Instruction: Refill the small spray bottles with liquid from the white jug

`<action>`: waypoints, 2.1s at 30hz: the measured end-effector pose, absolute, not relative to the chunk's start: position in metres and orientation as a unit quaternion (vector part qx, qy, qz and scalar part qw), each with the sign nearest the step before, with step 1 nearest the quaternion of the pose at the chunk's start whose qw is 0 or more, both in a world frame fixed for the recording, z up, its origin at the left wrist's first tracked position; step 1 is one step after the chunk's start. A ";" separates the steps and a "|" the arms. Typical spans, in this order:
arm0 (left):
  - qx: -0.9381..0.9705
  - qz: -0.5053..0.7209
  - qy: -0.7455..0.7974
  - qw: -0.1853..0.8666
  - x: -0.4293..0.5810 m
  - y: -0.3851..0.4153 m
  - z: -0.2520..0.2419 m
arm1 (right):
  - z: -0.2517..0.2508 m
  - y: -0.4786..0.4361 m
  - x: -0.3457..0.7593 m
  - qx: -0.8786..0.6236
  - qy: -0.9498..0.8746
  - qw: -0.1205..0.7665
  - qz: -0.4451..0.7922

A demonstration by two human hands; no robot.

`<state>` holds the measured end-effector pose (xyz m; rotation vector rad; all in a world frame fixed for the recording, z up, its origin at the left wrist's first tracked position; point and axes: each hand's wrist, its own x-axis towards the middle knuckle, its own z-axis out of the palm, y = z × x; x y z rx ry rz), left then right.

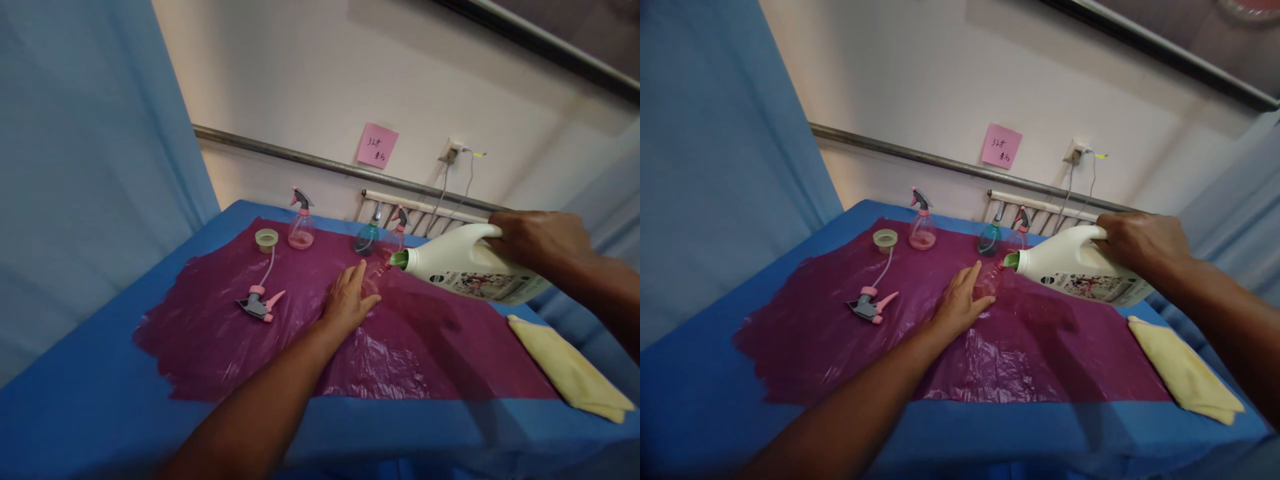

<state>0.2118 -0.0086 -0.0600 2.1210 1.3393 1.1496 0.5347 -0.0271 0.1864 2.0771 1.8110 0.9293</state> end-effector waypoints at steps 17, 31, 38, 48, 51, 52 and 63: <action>0.753 0.422 0.466 0.194 0.211 -0.008 -0.062 | 0.184 -0.028 0.533 0.704 0.624 0.100 0.325; 0.754 0.418 0.470 0.190 0.211 -0.009 -0.061 | 0.185 -0.026 0.537 0.703 0.624 0.105 0.325; 0.755 0.414 0.470 0.195 0.212 -0.008 -0.061 | 0.186 -0.028 0.534 0.708 0.617 0.121 0.322; 0.756 0.418 0.466 0.193 0.212 -0.007 -0.063 | 0.187 -0.030 0.531 0.712 0.615 0.124 0.315; 0.755 0.415 0.470 0.192 0.213 -0.007 -0.063 | 0.187 -0.030 0.528 0.715 0.609 0.134 0.316; 0.755 0.413 0.471 0.192 0.213 -0.007 -0.062 | 0.186 -0.031 0.527 0.717 0.606 0.136 0.317; 0.739 0.406 0.496 0.204 0.212 -0.012 -0.059 | 0.145 -0.030 0.543 0.758 0.604 0.061 0.239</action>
